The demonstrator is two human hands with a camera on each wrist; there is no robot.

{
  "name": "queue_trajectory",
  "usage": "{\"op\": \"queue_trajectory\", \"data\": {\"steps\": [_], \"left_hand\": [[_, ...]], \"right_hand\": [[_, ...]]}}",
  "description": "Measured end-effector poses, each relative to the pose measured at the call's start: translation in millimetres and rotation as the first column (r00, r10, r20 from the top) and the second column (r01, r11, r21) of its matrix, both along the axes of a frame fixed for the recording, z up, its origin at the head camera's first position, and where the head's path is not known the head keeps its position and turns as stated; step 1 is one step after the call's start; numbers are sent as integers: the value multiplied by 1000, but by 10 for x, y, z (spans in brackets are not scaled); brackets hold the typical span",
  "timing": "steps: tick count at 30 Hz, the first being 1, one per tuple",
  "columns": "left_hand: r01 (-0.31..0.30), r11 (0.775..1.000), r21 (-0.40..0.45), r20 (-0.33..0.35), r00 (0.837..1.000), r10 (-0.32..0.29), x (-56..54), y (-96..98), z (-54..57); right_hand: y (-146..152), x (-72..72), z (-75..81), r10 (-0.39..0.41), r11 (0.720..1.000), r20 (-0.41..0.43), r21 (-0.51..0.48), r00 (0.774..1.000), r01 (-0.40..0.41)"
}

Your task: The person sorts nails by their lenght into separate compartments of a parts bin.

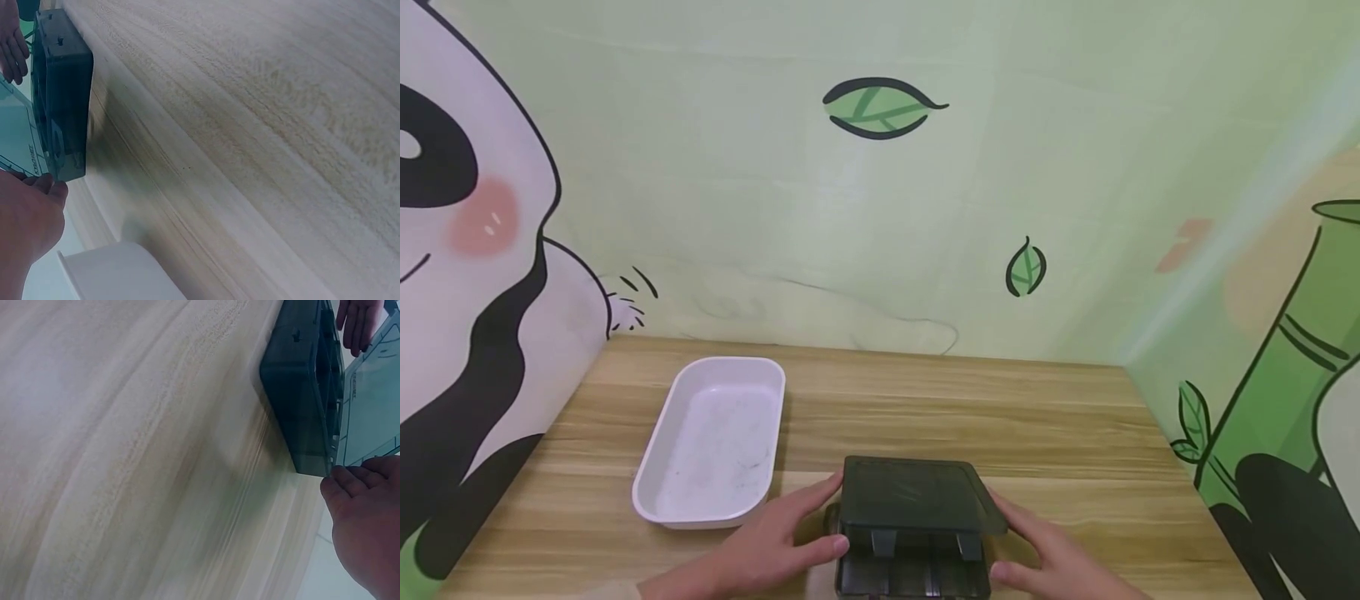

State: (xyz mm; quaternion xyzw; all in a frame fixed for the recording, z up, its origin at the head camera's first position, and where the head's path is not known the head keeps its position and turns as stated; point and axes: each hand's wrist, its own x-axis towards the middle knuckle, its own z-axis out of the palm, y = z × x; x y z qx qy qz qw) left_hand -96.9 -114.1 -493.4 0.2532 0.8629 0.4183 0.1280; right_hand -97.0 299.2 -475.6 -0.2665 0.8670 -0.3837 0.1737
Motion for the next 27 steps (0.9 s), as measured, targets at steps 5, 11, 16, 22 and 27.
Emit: {"op": "queue_trajectory", "data": {"steps": [5, 11, 16, 22, 27], "left_hand": [[-13, 1000, -28, -16, 1000, 13, -4, -4, 17], [-15, 1000, -12, -16, 1000, 15, 18, 19, -12], [-10, 1000, 28, -58, 998, 12, 62, 28, -59], [-5, 999, 34, -124, 992, 9, 67, 20, -132], [-8, 1000, 27, -165, 986, 12, 69, 6, -169]], "right_hand": [[2, -15, 19, 19, 999, -19, 26, 1000, -18], [16, -24, 30, -5, 997, 63, 81, 998, 0], [23, -19, 19, -14, 995, 86, 96, 996, 6], [12, 9, -21, -14, 997, 67, 82, 998, 9], [10, 14, -56, -11, 997, 31, 79, 999, 8]]}}
